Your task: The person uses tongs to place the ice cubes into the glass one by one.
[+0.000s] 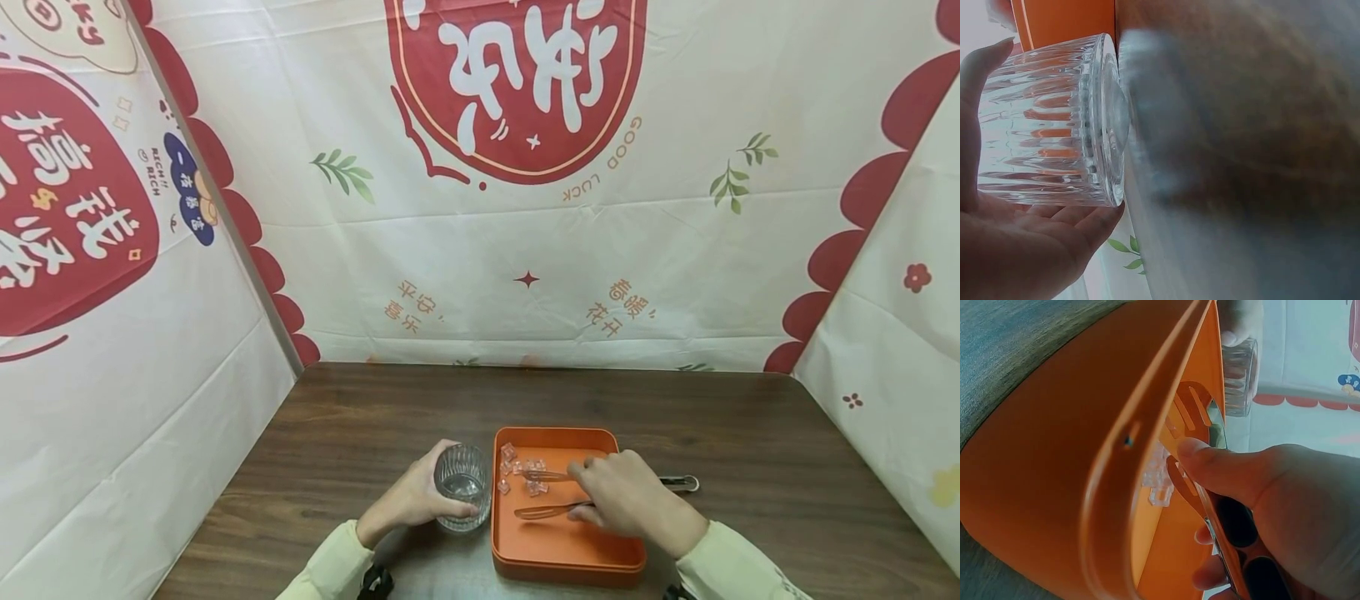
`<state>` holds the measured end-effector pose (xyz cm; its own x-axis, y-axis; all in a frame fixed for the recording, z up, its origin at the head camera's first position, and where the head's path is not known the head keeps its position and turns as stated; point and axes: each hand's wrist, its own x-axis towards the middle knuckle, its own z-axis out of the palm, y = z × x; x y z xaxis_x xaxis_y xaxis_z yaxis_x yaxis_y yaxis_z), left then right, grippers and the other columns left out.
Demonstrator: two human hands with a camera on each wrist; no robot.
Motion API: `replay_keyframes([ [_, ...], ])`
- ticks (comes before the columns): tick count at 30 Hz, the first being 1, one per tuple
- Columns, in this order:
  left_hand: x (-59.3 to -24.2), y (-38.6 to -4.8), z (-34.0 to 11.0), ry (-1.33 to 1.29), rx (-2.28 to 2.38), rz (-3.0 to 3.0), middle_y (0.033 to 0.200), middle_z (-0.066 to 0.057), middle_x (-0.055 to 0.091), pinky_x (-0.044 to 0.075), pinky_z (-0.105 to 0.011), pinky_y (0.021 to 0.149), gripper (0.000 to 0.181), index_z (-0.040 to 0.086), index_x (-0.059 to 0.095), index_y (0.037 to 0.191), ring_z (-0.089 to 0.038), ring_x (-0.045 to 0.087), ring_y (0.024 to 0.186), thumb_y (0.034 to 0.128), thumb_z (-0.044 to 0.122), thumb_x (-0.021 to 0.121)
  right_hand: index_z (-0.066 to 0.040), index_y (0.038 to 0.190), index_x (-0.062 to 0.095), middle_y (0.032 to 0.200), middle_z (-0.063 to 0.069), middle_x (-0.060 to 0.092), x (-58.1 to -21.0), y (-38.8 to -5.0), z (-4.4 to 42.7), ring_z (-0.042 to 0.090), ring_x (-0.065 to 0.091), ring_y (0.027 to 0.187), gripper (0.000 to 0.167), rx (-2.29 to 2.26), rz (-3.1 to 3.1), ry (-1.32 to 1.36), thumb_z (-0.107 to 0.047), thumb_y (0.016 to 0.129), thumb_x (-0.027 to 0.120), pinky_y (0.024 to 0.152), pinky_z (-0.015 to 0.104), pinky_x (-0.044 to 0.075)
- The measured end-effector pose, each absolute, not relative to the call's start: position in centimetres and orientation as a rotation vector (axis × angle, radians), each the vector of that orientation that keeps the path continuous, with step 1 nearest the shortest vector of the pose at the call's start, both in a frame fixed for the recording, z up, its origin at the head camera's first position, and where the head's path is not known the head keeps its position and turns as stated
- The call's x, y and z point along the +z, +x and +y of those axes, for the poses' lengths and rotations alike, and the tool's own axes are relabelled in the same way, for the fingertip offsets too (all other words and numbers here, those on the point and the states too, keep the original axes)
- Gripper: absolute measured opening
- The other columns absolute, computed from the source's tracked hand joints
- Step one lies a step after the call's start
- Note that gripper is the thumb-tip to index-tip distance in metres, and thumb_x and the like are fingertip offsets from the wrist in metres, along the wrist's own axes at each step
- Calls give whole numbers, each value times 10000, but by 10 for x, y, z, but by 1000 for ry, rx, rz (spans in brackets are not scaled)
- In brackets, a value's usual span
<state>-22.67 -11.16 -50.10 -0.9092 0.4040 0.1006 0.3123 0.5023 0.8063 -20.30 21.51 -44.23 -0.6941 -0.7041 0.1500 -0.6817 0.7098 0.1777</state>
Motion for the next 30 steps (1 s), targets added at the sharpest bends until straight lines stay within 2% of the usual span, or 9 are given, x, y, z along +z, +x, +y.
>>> replay_keyframes([
  [14,-502,-227,-112,626,1380,2639,1120,-19,656,506,-290,841,838,169,504,1292,-135,634,975,606,375,940,-191,894,594,693,-55,525,-449,-211,210,134,507,537,385,-152,-2773,1096,-564,847,679,444,358,387],
  [24,-499,-227,-111,626,1393,2635,1116,-30,660,506,-287,841,845,159,503,1299,-135,637,967,608,375,939,-184,842,595,663,-72,540,-448,-213,206,105,506,551,263,-68,-2793,1079,-406,858,734,452,318,365],
  [30,-499,-226,-111,636,1404,2625,1110,-48,662,511,-284,837,824,140,507,1290,-145,638,963,620,353,937,-203,808,569,638,-91,509,-449,-213,204,83,470,526,248,-52,-2791,1079,-372,857,744,443,302,343],
])
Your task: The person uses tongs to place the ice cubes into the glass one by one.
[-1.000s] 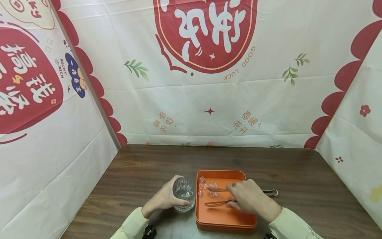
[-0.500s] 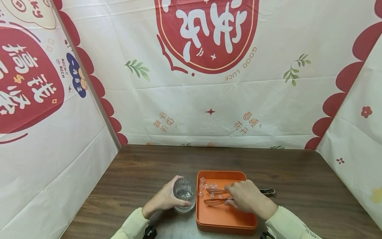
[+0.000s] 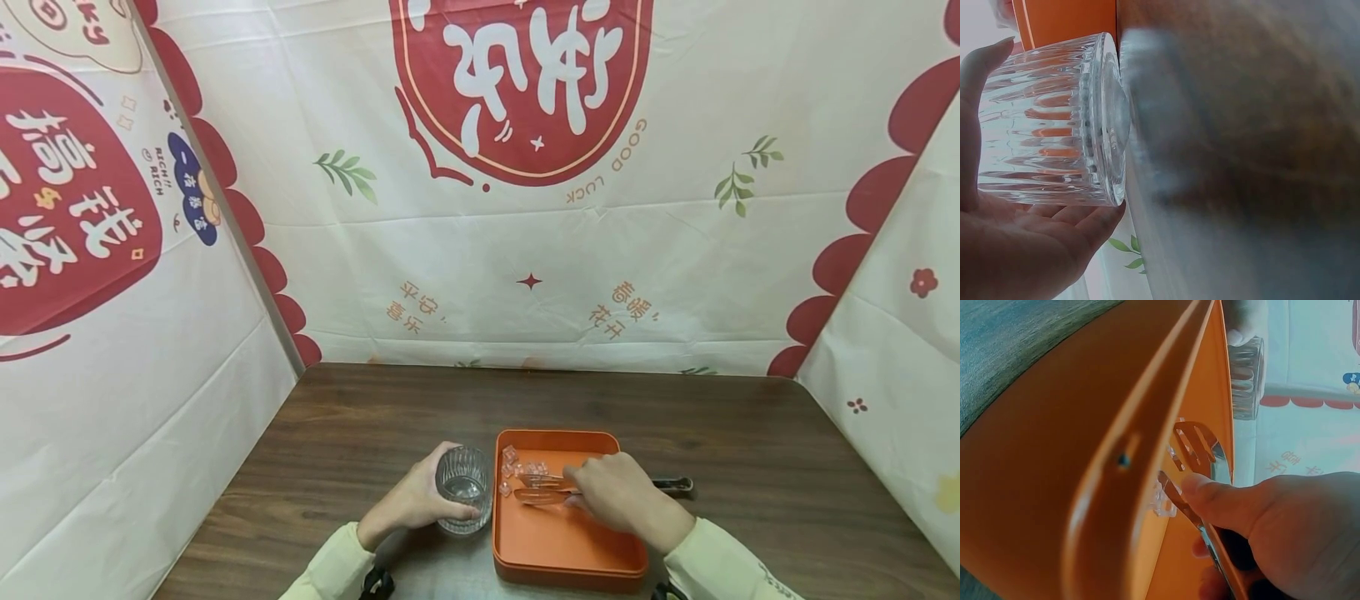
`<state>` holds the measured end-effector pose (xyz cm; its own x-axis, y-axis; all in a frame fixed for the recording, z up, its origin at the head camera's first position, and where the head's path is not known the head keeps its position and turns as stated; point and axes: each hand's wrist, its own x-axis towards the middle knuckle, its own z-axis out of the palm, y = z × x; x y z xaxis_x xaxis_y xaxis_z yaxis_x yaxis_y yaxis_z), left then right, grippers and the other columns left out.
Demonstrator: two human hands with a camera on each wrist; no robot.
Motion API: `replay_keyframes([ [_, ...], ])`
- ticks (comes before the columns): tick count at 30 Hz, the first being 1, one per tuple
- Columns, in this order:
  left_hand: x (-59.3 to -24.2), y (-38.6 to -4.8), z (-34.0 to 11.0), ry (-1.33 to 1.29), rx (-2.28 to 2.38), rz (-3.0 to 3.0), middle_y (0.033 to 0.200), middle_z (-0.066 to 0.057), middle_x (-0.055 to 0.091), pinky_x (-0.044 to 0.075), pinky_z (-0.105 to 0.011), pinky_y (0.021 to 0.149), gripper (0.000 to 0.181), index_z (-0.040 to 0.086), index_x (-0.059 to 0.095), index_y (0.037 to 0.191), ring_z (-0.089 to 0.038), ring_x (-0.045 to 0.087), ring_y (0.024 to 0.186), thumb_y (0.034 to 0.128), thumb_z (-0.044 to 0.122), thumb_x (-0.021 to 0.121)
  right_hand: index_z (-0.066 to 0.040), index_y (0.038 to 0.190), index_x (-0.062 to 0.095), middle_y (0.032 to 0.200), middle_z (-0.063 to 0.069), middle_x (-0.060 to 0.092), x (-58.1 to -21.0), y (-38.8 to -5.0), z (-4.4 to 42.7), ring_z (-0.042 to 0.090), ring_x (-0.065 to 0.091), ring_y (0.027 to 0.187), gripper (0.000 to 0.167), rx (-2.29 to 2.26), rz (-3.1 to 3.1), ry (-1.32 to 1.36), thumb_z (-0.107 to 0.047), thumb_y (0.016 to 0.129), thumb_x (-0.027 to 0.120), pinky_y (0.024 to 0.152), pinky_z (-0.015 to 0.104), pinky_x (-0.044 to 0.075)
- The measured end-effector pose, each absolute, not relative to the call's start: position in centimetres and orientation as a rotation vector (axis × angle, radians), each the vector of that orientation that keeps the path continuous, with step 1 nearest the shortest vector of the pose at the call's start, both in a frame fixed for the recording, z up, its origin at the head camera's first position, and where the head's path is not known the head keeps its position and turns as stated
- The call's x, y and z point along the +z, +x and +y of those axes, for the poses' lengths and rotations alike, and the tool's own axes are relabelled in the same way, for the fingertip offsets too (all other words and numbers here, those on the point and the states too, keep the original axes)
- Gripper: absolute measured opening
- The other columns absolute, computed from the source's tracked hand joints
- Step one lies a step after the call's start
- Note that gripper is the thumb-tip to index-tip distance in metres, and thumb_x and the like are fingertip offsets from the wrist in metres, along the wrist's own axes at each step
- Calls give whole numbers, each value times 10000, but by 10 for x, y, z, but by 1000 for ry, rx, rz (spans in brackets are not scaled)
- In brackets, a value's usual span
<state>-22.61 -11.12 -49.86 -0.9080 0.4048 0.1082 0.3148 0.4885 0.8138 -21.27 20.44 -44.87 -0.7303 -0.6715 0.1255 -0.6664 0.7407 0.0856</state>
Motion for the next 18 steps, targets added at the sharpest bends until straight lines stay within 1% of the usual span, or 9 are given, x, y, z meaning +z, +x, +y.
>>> replay_keyframes([
  [8,-499,-225,-111,643,1396,2636,1110,-50,663,521,-299,834,817,144,510,1284,-150,639,965,621,359,936,-226,773,544,625,-130,481,-449,-213,203,46,437,524,245,14,-2816,1067,-331,862,747,449,285,335],
  [18,-500,-226,-111,653,1424,2627,1108,-50,668,516,-293,844,812,133,515,1278,-154,647,964,620,347,940,-228,752,528,609,-131,459,-451,-213,203,48,445,519,265,66,-2830,1042,-304,849,763,446,294,365],
])
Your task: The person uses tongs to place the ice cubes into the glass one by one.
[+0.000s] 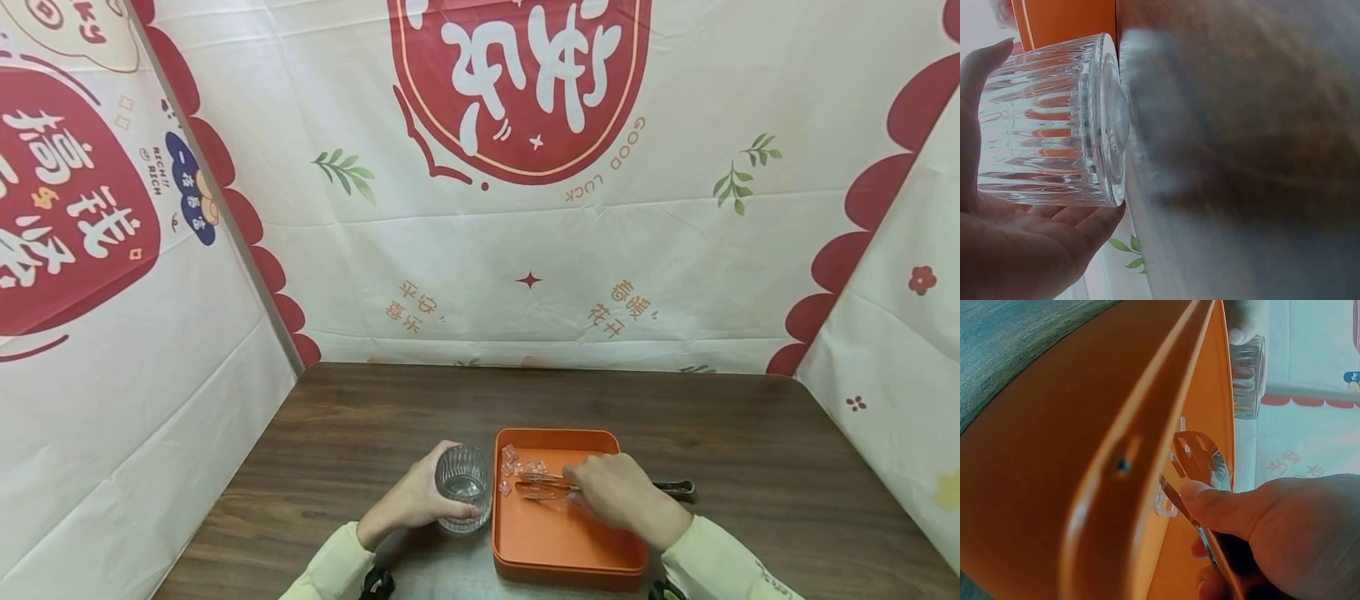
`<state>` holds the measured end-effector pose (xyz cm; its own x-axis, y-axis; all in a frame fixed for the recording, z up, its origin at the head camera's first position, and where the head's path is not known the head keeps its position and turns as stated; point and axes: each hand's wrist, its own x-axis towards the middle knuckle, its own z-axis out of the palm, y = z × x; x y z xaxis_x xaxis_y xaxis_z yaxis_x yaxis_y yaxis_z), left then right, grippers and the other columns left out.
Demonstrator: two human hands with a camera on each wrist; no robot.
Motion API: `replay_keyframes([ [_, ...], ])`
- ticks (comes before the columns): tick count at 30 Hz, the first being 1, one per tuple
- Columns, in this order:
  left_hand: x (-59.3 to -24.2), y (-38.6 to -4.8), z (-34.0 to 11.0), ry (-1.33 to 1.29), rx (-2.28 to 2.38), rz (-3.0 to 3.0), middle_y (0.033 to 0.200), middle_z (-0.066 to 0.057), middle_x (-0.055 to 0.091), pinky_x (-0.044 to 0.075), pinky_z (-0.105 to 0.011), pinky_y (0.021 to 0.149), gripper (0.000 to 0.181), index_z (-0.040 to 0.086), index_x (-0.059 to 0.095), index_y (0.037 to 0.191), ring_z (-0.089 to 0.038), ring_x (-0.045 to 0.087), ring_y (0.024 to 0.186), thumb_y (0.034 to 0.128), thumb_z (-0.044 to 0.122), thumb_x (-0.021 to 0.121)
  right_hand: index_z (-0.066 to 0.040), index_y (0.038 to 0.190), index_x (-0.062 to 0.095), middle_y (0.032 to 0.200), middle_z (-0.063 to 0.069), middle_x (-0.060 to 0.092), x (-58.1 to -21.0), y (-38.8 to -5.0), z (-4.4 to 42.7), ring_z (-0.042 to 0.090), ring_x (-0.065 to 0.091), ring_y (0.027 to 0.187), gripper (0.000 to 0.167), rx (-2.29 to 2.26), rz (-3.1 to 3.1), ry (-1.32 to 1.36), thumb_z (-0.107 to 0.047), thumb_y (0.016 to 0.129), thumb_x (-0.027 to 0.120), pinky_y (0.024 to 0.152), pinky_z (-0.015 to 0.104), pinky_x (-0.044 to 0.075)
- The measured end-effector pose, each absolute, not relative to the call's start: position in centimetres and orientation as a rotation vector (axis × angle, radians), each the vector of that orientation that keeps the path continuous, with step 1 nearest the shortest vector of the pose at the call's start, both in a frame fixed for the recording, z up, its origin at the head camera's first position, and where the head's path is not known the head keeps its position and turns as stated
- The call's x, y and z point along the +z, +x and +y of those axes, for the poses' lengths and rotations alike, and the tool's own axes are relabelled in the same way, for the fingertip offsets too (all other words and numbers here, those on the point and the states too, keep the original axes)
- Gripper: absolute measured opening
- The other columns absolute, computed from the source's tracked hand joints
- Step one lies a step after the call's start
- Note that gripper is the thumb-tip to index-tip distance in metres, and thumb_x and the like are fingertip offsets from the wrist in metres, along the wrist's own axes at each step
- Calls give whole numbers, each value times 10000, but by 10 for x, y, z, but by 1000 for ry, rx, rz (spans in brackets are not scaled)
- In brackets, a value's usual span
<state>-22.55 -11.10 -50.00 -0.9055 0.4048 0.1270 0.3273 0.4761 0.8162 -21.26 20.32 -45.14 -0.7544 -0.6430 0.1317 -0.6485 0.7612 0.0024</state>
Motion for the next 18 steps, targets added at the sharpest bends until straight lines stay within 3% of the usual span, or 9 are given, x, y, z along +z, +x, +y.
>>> replay_keyframes([
  [18,-501,-226,-111,626,1403,2640,1111,-28,664,512,-283,845,826,149,512,1284,-130,643,962,609,357,941,-232,746,525,605,-122,467,-451,-213,203,71,461,518,274,35,-2809,1040,-315,842,767,442,305,357],
])
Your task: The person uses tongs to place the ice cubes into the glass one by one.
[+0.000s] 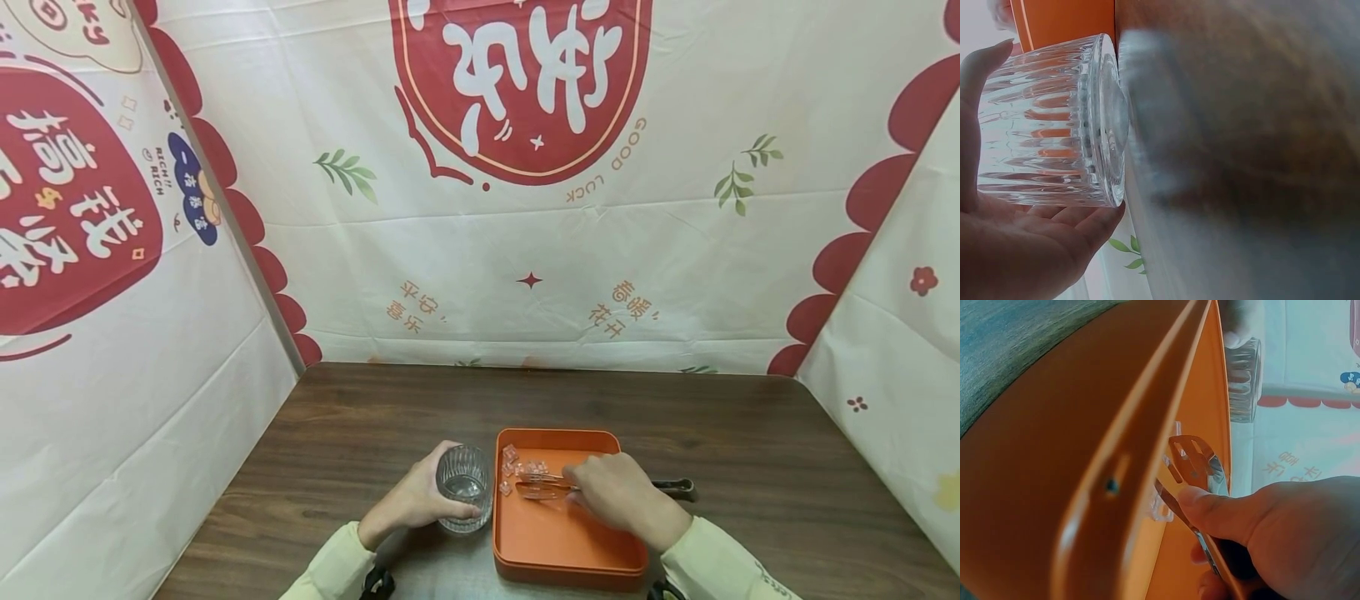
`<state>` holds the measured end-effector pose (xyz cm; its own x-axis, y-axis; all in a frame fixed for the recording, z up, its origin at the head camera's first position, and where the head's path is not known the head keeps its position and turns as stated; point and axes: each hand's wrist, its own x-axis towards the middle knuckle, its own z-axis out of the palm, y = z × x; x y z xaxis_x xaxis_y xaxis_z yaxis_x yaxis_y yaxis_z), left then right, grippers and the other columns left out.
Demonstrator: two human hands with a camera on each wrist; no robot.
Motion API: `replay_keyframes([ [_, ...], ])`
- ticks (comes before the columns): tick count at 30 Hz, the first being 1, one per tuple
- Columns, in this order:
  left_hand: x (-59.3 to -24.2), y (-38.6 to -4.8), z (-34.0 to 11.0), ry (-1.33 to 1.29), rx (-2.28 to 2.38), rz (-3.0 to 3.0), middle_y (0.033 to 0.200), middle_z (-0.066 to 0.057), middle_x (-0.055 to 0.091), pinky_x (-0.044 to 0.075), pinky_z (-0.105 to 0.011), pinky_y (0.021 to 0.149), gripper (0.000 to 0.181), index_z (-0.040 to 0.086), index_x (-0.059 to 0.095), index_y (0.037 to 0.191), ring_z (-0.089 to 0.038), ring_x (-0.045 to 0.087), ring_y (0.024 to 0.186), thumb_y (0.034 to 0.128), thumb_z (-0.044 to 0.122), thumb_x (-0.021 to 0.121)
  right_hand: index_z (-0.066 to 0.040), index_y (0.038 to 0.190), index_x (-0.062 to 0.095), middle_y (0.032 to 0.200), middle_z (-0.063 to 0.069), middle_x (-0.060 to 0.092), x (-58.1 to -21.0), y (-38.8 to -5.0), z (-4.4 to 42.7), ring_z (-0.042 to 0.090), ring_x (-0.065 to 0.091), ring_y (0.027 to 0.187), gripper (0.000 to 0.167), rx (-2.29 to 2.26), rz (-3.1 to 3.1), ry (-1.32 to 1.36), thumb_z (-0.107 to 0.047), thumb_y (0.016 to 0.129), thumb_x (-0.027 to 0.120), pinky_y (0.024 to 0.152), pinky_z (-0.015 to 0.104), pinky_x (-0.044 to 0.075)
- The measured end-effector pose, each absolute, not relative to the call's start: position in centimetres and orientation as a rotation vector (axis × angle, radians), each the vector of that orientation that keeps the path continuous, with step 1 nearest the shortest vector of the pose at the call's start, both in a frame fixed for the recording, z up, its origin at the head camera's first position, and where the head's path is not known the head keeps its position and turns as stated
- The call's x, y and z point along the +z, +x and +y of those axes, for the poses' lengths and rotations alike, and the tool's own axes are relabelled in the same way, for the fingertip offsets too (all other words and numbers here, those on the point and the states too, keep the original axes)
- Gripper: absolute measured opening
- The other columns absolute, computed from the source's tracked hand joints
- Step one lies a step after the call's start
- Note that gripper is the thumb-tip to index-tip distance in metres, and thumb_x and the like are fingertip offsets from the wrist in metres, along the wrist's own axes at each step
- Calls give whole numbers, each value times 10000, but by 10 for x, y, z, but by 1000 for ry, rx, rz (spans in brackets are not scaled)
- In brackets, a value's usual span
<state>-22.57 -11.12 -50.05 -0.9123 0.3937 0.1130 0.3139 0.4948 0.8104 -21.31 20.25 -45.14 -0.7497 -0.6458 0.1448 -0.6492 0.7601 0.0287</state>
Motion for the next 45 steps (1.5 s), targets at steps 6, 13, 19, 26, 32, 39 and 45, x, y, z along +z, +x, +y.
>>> replay_keyframes([
  [6,-501,-226,-111,616,1391,2647,1106,-28,665,513,-289,845,830,156,510,1287,-133,641,962,608,362,941,-235,729,524,594,-143,456,-451,-214,203,40,431,507,281,25,-2789,1051,-331,850,759,440,284,331],
  [13,-500,-225,-111,603,1370,2659,1104,-19,666,508,-294,844,834,175,503,1293,-136,638,963,609,372,938,-235,733,520,586,-145,435,-451,-213,203,24,398,494,287,-2,-2763,1067,-353,859,749,440,265,312],
  [19,-500,-224,-111,617,1372,2658,1113,-32,663,522,-308,842,838,158,503,1295,-146,638,967,611,371,937,-236,739,524,585,-148,420,-451,-213,203,22,379,493,283,-22,-2757,1073,-366,864,743,445,263,307],
  [26,-501,-225,-110,626,1381,2661,1099,-35,665,513,-298,837,820,145,510,1275,-152,640,960,610,349,944,-240,745,522,586,-153,418,-451,-213,204,25,376,486,280,-25,-2769,1066,-373,870,735,443,262,292],
  [32,-500,-225,-110,628,1380,2663,1100,-42,666,514,-300,839,819,138,510,1272,-153,640,960,608,345,944,-239,741,526,589,-153,439,-447,-214,204,28,395,486,281,-25,-2738,1066,-370,864,741,443,260,294],
  [39,-500,-224,-111,620,1371,2661,1113,-39,662,525,-302,834,838,149,501,1292,-137,637,960,610,365,938,-233,749,529,582,-138,452,-441,-213,204,30,395,488,280,-28,-2742,1059,-380,866,736,444,252,295],
  [45,-499,-223,-110,632,1361,2672,1104,-49,670,523,-306,827,849,154,498,1297,-160,641,960,606,368,943,-240,747,517,565,-141,448,-437,-212,205,34,399,478,283,-8,-2746,1050,-382,873,727,436,256,292],
])
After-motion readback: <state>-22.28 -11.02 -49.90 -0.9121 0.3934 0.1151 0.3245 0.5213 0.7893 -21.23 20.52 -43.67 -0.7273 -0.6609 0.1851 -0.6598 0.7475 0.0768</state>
